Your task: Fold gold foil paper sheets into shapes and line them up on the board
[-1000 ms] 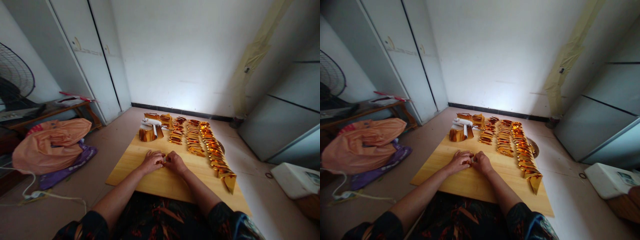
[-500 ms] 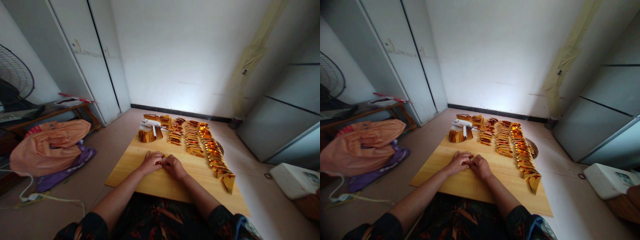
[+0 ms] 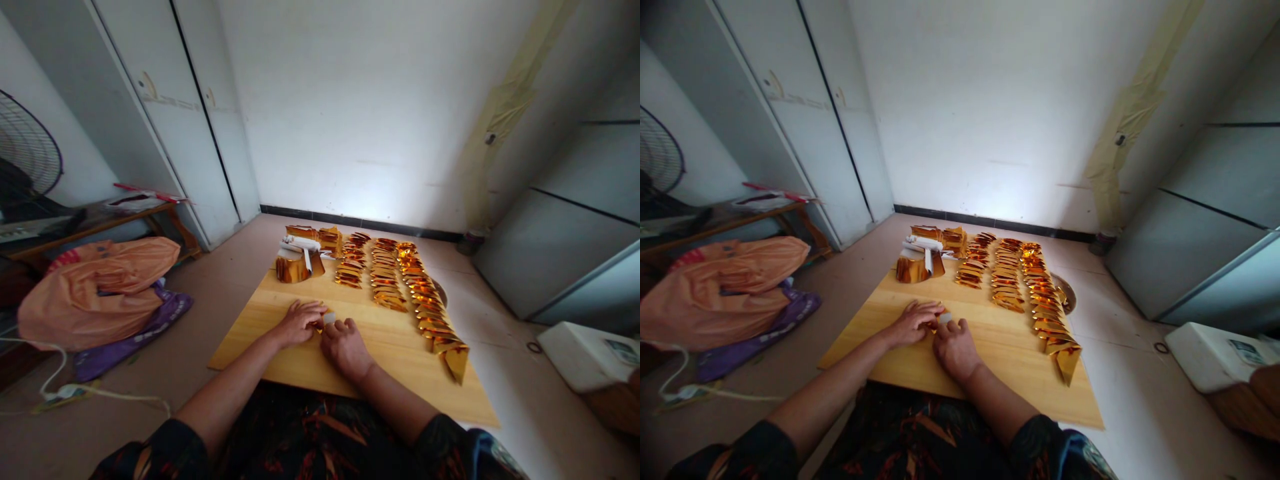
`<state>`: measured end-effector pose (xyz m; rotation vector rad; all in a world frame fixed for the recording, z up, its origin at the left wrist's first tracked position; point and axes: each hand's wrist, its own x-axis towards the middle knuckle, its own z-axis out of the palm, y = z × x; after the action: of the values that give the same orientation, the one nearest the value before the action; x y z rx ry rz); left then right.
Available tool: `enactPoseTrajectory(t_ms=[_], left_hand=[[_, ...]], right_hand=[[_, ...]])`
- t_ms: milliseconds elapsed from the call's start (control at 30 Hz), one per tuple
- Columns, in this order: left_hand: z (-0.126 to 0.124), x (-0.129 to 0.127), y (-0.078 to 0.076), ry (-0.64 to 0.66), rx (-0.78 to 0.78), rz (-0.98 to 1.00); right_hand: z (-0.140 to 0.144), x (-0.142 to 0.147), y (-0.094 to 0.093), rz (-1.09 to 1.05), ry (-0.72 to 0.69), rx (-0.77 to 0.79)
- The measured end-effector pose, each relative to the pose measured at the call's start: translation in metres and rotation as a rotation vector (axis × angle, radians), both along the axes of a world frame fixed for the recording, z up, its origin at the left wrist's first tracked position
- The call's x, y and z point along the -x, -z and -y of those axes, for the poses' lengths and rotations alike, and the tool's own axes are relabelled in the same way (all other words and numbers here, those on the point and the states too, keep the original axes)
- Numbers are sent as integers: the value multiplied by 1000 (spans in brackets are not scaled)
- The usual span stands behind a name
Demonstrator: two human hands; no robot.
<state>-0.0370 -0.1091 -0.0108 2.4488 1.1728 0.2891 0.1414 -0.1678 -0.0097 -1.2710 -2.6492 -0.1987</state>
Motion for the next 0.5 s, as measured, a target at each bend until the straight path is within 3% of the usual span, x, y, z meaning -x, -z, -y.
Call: enactPoseTrajectory(t_ms=[133, 233, 400, 500], left_hand=[[5, 10, -9, 37, -17, -82], [13, 13, -13, 13, -49, -122], [27, 5, -7, -73, -206, -118], [30, -9, -2, -118, -277, -93]], right_hand=[[-7, -8, -7, -24, -4, 69], [-18, -24, -6, -178, -7, 146], [-25, -42, 0, -424, 11, 185], [-24, -40, 1, -434, -2, 191]])
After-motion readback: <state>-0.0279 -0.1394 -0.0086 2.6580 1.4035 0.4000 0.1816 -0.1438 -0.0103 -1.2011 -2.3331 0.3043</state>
